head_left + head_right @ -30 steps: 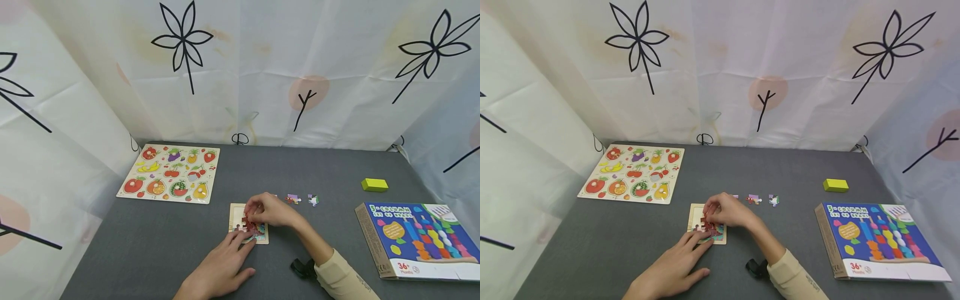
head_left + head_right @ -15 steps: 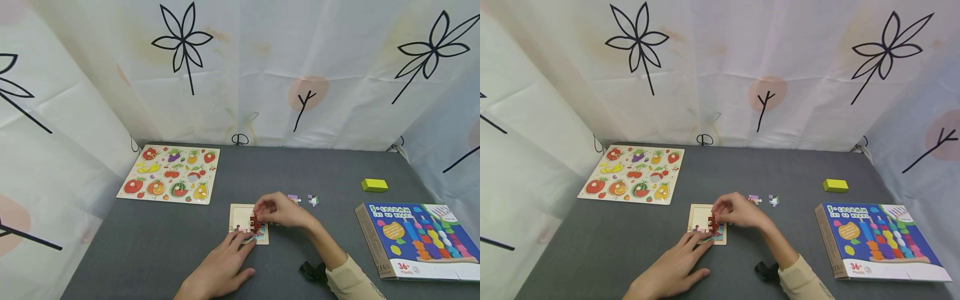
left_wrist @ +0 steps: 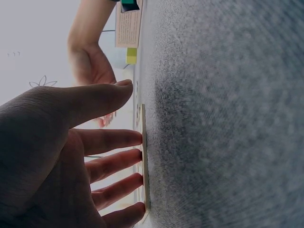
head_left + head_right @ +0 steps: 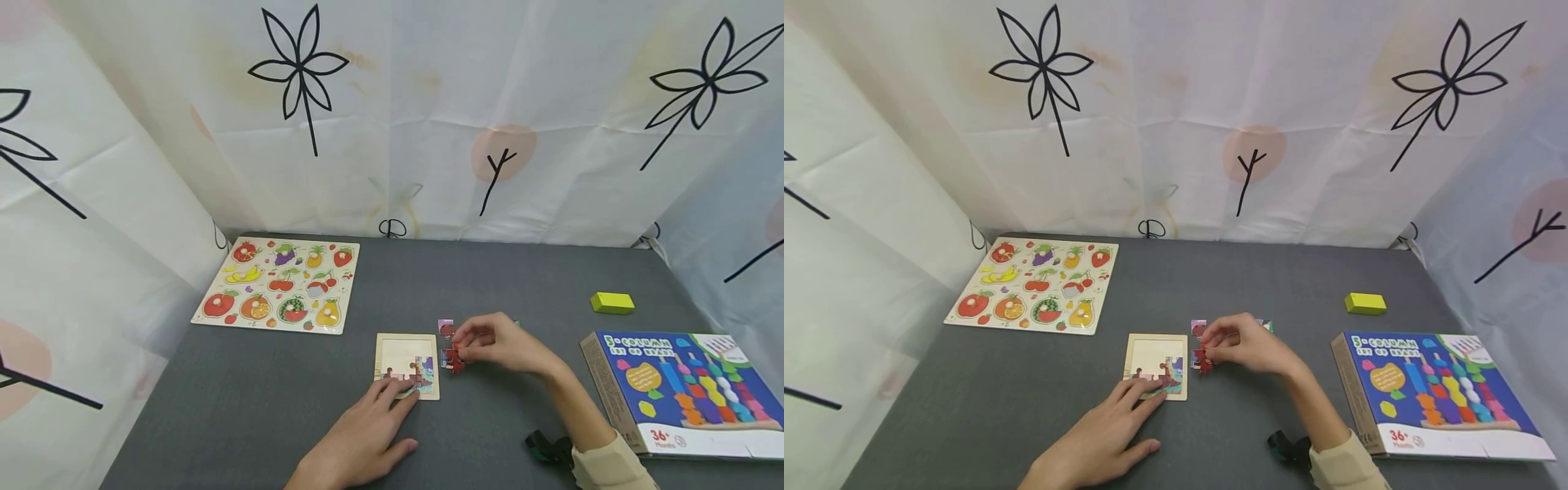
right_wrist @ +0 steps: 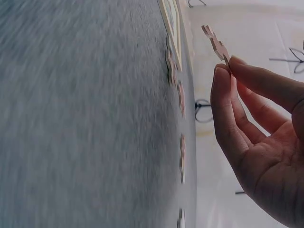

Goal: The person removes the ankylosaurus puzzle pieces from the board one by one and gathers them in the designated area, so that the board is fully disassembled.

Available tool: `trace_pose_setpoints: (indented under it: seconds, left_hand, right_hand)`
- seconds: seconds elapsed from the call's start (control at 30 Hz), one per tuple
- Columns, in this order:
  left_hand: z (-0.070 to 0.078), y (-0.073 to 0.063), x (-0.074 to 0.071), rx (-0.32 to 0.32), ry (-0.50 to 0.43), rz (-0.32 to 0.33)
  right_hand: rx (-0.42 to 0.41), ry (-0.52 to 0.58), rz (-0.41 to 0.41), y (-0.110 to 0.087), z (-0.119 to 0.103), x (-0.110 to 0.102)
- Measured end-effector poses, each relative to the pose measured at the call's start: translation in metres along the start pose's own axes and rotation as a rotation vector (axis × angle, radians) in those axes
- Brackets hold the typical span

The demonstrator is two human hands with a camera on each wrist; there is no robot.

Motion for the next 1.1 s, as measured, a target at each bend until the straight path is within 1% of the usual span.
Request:
trace_pose_setpoints:
  seconds: [0.1, 0.27, 0.37, 0.6, 0.73, 0.97, 1.1]
  left_hand:
    - [0.001, 0.000, 0.000, 0.003, 0.002, 0.000]
    - [0.001, 0.000, 0.000, 0.000, -0.002, -0.006]
    - [0.000, 0.000, 0.000, -0.005, -0.009, -0.015]
    - [0.000, 0.000, 0.001, -0.005, -0.006, -0.011]
    - [0.001, -0.001, 0.001, 0.001, -0.002, -0.002]
    - [0.000, 0.000, 0.001, 0.002, -0.005, -0.003]
    - [0.001, 0.000, 0.000, -0.001, -0.009, -0.008]
  right_hand:
    - [0.010, 0.005, 0.021, -0.007, 0.003, -0.008]
    - [0.022, -0.039, 0.067, -0.012, 0.009, -0.019]
    - [0.035, -0.065, 0.071, -0.013, 0.014, -0.023]
    - [0.051, -0.116, 0.055, -0.014, 0.025, -0.026]
    - [0.053, -0.137, 0.051, -0.015, 0.027, -0.026]
    - [0.083, -0.172, 0.059, -0.016, 0.027, -0.026]
    - [0.079, -0.206, 0.069, -0.018, 0.026, -0.027]
Point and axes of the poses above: each hand's wrist, its own y-axis towards the middle knuckle, its own x-axis out of the palm, z = x × y, the point moved 6 cm from there along y, towards the middle knuckle, and after that the axes turned 1 degree about x, right-handed, at the moved point
